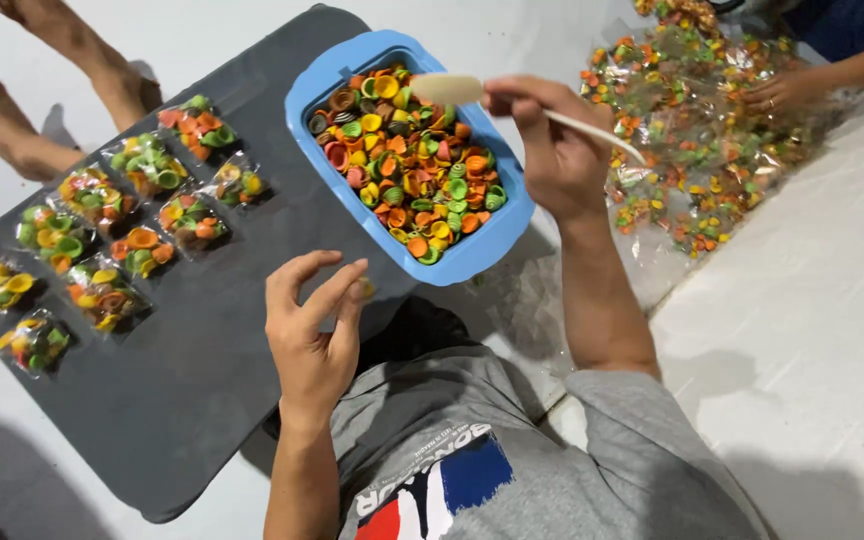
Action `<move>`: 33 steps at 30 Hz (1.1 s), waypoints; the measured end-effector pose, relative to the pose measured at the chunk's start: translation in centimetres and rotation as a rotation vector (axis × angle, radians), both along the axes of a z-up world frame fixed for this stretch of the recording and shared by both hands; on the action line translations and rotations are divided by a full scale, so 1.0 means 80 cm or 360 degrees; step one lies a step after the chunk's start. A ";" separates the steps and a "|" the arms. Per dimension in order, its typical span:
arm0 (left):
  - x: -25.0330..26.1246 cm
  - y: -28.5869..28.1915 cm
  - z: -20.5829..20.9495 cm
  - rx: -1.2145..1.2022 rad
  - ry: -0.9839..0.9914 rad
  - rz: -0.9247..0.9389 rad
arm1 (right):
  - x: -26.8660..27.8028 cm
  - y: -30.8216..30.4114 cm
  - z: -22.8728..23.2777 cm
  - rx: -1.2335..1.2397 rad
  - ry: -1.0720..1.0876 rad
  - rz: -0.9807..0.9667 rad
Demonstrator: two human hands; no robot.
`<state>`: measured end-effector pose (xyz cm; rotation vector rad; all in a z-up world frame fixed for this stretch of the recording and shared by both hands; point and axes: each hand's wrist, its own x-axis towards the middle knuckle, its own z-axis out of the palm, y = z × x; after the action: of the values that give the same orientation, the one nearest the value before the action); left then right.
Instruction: Packaging small colorful snacks into plastic bags using a spoon
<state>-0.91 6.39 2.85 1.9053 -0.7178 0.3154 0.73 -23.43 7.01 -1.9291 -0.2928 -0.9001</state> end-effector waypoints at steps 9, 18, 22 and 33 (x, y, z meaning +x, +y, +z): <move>0.007 0.010 -0.020 -0.0174 0.0037 0.0060 | 0.093 -0.021 0.026 -0.0782 -0.0168 0.0416; 0.004 0.017 -0.015 -0.0225 0.0149 0.0052 | 0.135 -0.040 0.025 -0.1009 0.0035 0.0773; 0.003 0.020 -0.014 -0.0250 0.0134 0.0027 | 0.155 -0.051 0.011 -0.1334 0.0277 0.0472; -0.003 0.032 -0.020 -0.0255 0.0169 0.0026 | 0.120 -0.048 -0.030 -0.1016 0.0120 0.0761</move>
<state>-1.18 8.97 1.24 1.7627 -0.5892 0.2716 10.34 -27.25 4.61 -2.3035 -1.0465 -0.4337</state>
